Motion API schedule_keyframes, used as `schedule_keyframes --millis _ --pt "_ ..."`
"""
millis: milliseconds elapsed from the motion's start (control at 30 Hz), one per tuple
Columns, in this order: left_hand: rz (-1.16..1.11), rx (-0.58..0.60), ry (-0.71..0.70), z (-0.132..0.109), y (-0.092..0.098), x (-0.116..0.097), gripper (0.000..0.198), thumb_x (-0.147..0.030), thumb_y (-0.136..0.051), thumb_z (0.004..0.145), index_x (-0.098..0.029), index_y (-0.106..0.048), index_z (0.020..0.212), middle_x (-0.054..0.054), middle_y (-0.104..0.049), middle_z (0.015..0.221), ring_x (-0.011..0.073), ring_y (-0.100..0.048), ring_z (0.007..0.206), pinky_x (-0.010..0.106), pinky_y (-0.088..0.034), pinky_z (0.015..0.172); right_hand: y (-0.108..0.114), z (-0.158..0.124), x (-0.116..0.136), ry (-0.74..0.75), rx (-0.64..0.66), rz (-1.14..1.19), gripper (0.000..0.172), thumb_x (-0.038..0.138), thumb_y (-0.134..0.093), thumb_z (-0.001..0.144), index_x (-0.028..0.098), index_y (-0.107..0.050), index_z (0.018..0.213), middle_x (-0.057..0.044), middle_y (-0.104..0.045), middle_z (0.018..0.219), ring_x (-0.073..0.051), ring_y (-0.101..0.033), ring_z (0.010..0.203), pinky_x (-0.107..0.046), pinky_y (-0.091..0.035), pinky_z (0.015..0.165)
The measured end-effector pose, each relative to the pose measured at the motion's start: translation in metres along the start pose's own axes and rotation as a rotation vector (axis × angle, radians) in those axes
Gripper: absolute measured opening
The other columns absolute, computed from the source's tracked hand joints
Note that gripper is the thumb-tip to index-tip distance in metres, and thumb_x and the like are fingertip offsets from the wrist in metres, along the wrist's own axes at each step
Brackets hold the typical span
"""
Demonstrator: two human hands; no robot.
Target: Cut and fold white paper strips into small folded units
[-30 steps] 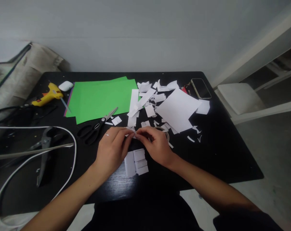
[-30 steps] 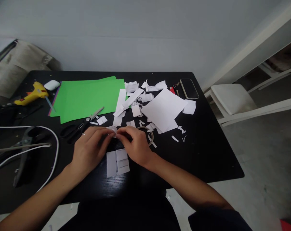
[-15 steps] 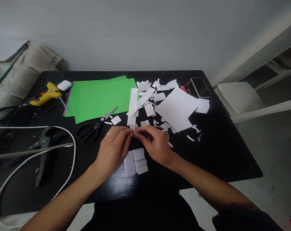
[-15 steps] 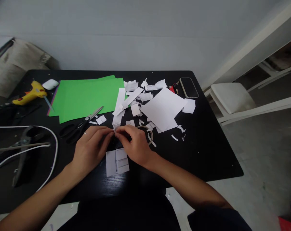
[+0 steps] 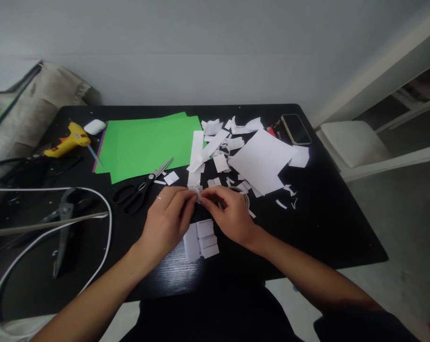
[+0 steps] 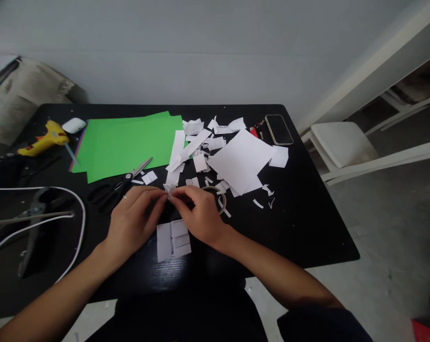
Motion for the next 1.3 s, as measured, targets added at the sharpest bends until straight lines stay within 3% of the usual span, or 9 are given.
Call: schedule_keyframes --millis 267,633,833,1300 --pt "0.044 -0.004 -0.060 0.002 0.001 -0.005 0.005 -0.014 -0.066 0.097 -0.016 -0.066 0.102 0.009 -0.072 0.095 0.0227 -0.067 0.090 0.034 -0.056 0.081 -0.002 -0.003 0.001 -0.005 0.009 -0.038 0.003 0.022 -0.071 0.094 0.022 -0.074 0.094 -0.004 -0.079 0.090 -0.018 -0.073 0.079 -0.033 -0.060 0.075" --pt "0.036 -0.066 -0.035 0.005 0.011 0.005 0.003 -0.014 -0.068 0.095 -0.015 -0.066 0.096 0.008 -0.072 0.091 0.0215 -0.066 0.085 0.034 -0.055 0.076 -0.001 0.001 -0.012 -0.153 -0.005 0.184 0.003 0.024 -0.076 0.089 0.022 -0.074 0.089 -0.002 -0.078 0.084 -0.018 -0.074 0.077 -0.031 -0.061 0.072" --pt "0.009 -0.026 -0.085 0.007 0.012 -0.005 0.010 -0.013 -0.067 0.096 -0.016 -0.069 0.105 0.009 -0.075 0.098 0.0233 -0.068 0.091 0.038 -0.056 0.083 0.000 -0.001 -0.006 -0.117 -0.017 0.139 0.003 0.026 -0.075 0.091 0.023 -0.077 0.092 -0.003 -0.080 0.089 -0.019 -0.076 0.079 -0.034 -0.063 0.076" --pt "0.028 -0.009 -0.052 0.005 0.009 -0.006 0.006 -0.015 -0.067 0.097 -0.015 -0.070 0.102 0.009 -0.075 0.094 0.0228 -0.066 0.089 0.037 -0.057 0.080 0.001 -0.003 0.008 0.088 -0.039 -0.075 0.005 0.021 -0.075 0.094 0.025 -0.078 0.096 -0.003 -0.082 0.093 -0.020 -0.076 0.082 -0.037 -0.063 0.079"
Point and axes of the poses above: each hand's wrist, its own z-axis towards the middle knuckle, its own y-axis out of the back of the hand, x = y × z, the point moved 8 cm from there along z, towards the middle knuckle
